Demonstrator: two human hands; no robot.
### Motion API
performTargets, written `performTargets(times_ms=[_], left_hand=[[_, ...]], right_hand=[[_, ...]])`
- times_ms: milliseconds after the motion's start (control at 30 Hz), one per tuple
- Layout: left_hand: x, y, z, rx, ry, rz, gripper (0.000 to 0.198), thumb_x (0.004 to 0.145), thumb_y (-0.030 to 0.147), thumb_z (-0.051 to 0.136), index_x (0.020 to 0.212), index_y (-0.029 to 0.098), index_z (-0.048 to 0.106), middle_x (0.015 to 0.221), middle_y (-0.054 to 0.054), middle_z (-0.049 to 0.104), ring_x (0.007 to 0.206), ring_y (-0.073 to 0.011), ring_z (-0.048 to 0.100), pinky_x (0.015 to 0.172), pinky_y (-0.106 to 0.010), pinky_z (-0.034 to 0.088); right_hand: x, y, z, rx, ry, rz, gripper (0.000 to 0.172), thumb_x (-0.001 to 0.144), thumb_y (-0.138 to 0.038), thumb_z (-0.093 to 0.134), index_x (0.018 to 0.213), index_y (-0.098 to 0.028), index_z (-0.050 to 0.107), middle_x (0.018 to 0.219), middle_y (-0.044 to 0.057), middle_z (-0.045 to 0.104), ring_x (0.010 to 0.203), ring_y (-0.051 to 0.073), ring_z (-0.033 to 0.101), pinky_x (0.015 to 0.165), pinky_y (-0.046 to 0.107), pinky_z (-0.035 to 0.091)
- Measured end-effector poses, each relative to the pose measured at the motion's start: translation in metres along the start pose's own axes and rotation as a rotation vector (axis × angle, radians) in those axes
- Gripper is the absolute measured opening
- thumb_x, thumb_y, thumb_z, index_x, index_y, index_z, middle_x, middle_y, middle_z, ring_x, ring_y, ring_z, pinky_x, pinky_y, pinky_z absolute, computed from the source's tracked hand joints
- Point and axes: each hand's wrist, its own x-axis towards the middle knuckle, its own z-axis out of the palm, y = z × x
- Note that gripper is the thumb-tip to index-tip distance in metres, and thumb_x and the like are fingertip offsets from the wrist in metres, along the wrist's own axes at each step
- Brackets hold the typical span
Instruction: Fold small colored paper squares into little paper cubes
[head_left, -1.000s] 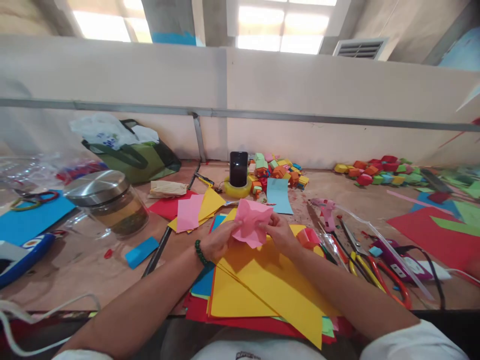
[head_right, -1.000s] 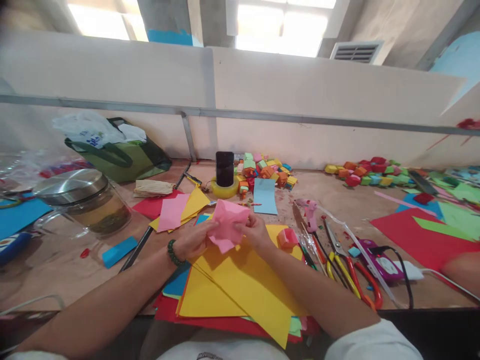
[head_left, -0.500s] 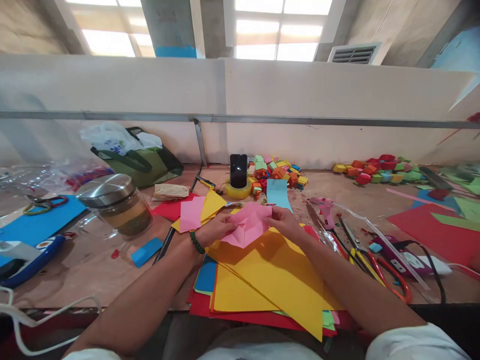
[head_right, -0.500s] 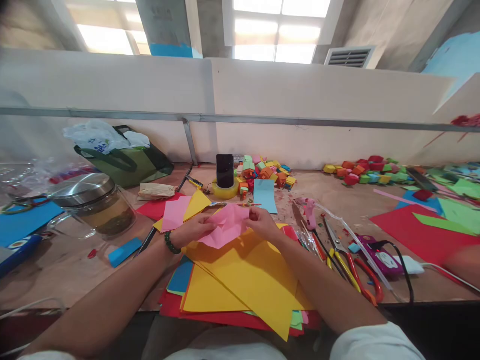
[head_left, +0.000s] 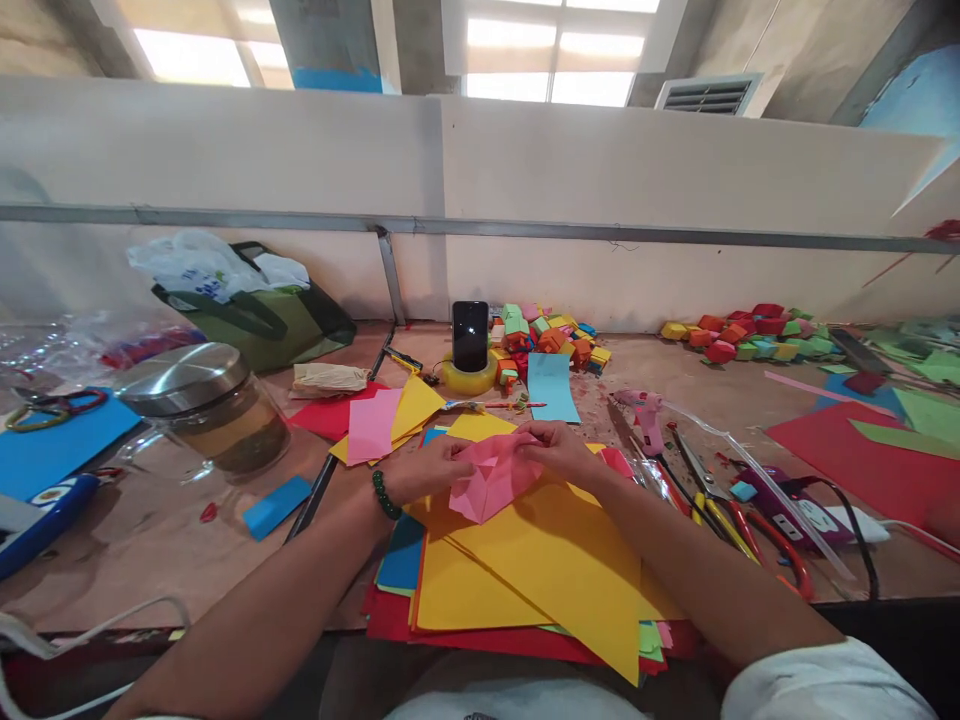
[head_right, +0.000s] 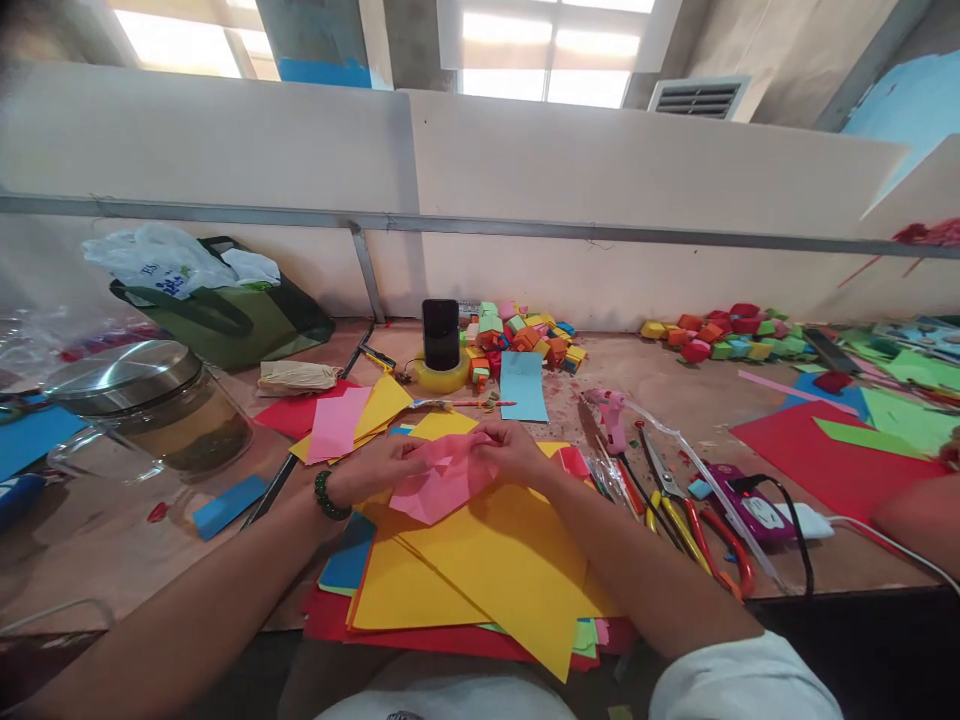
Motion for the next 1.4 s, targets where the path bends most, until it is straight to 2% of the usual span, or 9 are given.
performTargets(times_ms=[133,267,433,533,700,900,1033,1267,1400], left_hand=[[0.004,-0.009,0.007,0.083,0.037,0.006,0.03,0.073,0.04,0.052,0.056,0.016,0.052,0.05,0.003,0.043,0.051,-0.0105,0.037,0.046,-0.022,0.026],[0.006,-0.015,0.015,0.198,0.122,0.054,0.025,0.075,0.032,0.048,0.057,0.017,0.053,0.054,0.001,0.05,0.057,-0.0124,0.042,0.049,-0.023,0.029],[0.004,-0.02,0.022,0.231,0.146,0.178,0.028,0.083,0.03,0.041,0.064,0.017,0.057,0.061,0.0,0.058,0.06,-0.0136,0.045,0.055,-0.024,0.034],[0.002,-0.022,0.028,0.24,0.125,0.216,0.032,0.088,0.033,0.037,0.07,0.017,0.058,0.064,-0.001,0.059,0.061,-0.0148,0.048,0.057,-0.025,0.037],[-0.003,-0.019,0.036,0.245,0.148,0.273,0.029,0.09,0.028,0.034,0.092,0.018,0.061,0.089,-0.008,0.069,0.079,-0.0199,0.06,0.072,-0.03,0.046],[-0.008,-0.012,0.04,0.258,0.163,0.241,0.03,0.088,0.022,0.037,0.099,0.017,0.064,0.099,-0.011,0.072,0.087,-0.0223,0.065,0.077,-0.032,0.047],[-0.008,-0.009,0.04,0.242,0.141,0.199,0.033,0.087,0.024,0.04,0.103,0.016,0.068,0.101,-0.011,0.073,0.086,-0.0228,0.066,0.074,-0.031,0.047],[-0.006,-0.013,0.038,0.227,0.165,0.172,0.026,0.081,0.017,0.045,0.082,0.015,0.071,0.072,-0.005,0.071,0.062,-0.0154,0.058,0.056,-0.024,0.039],[-0.004,-0.017,0.038,0.225,0.175,0.206,0.025,0.082,0.018,0.046,0.072,0.014,0.069,0.064,-0.002,0.067,0.057,-0.0123,0.054,0.054,-0.022,0.038]], right_hand=[[-0.002,0.005,0.007,0.066,-0.042,0.032,0.015,0.06,-0.029,0.064,0.068,-0.019,0.072,0.067,0.0,0.068,0.063,0.015,0.059,0.058,0.025,0.046],[-0.004,0.014,0.011,0.058,-0.048,0.034,0.019,0.062,-0.026,0.06,0.073,-0.019,0.074,0.073,0.002,0.071,0.065,0.016,0.061,0.058,0.025,0.047],[-0.008,0.016,0.011,-0.138,0.017,-0.236,0.024,0.068,-0.018,0.053,0.074,-0.022,0.075,0.08,0.004,0.071,0.075,0.017,0.065,0.067,0.029,0.051],[-0.014,0.015,0.014,-0.293,0.056,-0.36,0.031,0.071,-0.012,0.05,0.087,-0.024,0.074,0.085,0.005,0.072,0.079,0.019,0.067,0.073,0.032,0.053],[-0.023,0.013,0.019,-0.488,0.122,-0.497,0.056,0.069,-0.003,0.045,0.119,-0.026,0.06,0.096,0.004,0.073,0.088,0.019,0.068,0.081,0.036,0.055],[-0.029,0.004,0.023,-0.506,0.163,-0.61,0.059,0.08,-0.006,0.044,0.134,-0.029,0.041,0.111,0.007,0.065,0.086,0.017,0.067,0.077,0.034,0.057],[-0.032,0.003,0.027,-0.452,0.169,-0.594,0.056,0.084,-0.009,0.046,0.135,-0.03,0.037,0.118,0.009,0.059,0.082,0.015,0.066,0.073,0.032,0.057],[-0.035,-0.004,0.023,-0.35,0.087,-0.449,0.055,0.082,-0.017,0.055,0.135,-0.026,0.04,0.094,0.004,0.067,0.082,0.017,0.065,0.077,0.031,0.054],[-0.034,-0.008,0.022,-0.403,0.071,-0.416,0.056,0.078,-0.023,0.062,0.132,-0.021,0.044,0.09,0.005,0.068,0.079,0.018,0.066,0.073,0.03,0.053]])
